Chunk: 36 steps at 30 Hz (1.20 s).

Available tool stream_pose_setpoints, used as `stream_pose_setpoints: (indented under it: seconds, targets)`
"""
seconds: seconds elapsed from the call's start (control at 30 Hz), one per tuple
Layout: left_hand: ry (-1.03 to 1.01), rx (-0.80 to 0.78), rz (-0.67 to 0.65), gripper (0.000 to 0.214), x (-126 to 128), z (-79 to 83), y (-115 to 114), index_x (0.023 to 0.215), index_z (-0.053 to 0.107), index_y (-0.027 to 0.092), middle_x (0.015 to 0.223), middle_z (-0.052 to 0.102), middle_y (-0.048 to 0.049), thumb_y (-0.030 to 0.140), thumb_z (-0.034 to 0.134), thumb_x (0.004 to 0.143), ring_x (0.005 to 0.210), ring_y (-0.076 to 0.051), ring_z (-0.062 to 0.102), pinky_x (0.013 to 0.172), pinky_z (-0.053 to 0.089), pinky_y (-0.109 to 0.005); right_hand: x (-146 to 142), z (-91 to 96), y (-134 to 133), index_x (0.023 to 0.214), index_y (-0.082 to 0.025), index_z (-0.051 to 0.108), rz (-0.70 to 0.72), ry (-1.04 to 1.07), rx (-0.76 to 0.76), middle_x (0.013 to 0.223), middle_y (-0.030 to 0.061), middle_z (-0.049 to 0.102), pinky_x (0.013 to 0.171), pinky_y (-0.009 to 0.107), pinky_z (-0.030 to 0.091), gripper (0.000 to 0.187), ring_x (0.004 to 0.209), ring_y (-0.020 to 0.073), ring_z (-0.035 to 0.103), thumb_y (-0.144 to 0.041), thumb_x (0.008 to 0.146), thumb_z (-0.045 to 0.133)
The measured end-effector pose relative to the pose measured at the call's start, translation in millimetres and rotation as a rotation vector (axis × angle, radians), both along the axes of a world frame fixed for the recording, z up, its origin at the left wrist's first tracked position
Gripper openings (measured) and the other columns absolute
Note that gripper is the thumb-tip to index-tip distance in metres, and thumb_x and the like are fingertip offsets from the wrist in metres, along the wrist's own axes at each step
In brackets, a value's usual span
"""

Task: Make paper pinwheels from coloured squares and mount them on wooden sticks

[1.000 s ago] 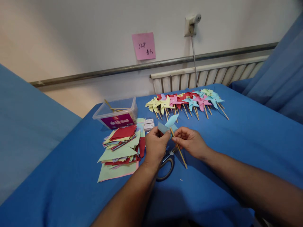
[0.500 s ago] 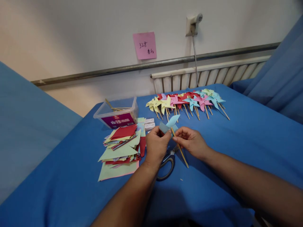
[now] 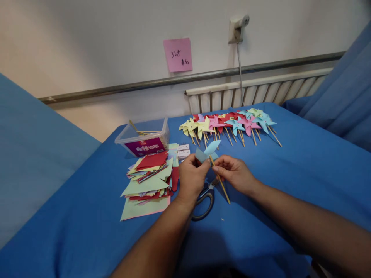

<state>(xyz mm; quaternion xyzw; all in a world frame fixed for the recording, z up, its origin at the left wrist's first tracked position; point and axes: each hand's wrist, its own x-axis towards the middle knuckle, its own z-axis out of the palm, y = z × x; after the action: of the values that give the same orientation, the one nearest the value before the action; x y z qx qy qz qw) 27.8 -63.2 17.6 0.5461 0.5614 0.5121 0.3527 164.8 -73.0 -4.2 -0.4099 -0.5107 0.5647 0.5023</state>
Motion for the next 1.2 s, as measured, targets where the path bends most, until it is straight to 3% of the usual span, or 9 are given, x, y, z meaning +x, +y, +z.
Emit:
stream_pose_setpoints:
  seconds: [1.2]
  targets:
    - [0.046, -0.018, 0.022, 0.018, 0.2, 2.5, -0.9, 0.065, 0.061, 0.016, 0.057, 0.053, 0.0036, 0.032, 0.069, 0.066, 0.054, -0.010, 0.043, 0.051, 0.032, -0.023, 0.9, -1.6, 1.0, 0.069, -0.020, 0.057, -0.043, -0.079, 0.042, 0.059, -0.0051, 0.055, 0.051, 0.023, 0.038, 0.026, 0.053, 0.0089, 0.048, -0.041, 0.067, 0.073]
